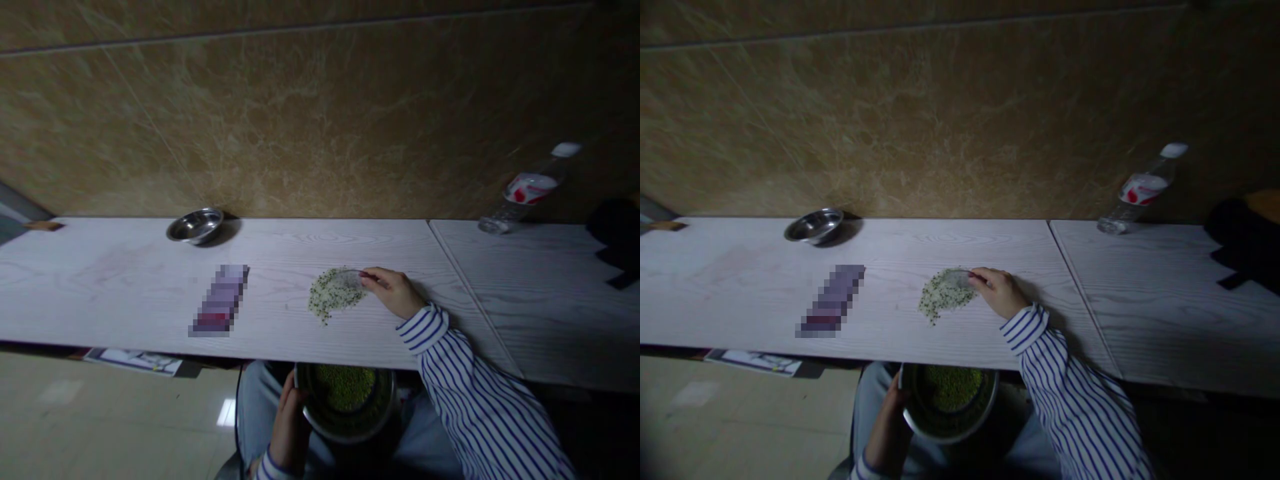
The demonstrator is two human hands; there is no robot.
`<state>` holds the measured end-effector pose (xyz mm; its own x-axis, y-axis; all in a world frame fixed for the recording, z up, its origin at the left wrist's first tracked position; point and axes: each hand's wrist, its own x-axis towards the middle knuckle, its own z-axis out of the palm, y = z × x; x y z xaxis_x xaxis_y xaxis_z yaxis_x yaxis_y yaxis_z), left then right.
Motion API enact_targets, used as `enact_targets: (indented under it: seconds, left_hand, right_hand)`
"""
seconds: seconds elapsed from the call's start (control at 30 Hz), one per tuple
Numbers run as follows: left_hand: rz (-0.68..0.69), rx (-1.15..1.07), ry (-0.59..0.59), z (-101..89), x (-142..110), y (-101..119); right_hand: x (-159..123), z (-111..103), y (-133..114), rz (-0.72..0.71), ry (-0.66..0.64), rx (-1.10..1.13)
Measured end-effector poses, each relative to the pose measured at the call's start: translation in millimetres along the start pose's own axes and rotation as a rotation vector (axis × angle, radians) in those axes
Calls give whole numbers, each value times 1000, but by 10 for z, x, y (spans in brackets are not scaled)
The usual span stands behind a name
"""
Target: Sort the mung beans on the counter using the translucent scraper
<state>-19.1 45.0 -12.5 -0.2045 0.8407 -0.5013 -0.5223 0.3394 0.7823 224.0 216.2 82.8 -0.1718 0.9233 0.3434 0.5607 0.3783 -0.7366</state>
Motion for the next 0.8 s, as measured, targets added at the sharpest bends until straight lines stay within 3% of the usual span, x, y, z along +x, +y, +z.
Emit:
enact_targets:
  seconds: [0.37,0.6,0.8]
  left_hand:
    - [-38,-108,-30,45,-89,-40]
    - [18,-41,-25,32,-54,-73]
    - [-55,-121,-66,53,-52,-42]
  right_hand:
    - [32,-10,67,144,99,-108]
    - [42,8,127,161,70,-122]
    - [19,20,122,155,19,-73]
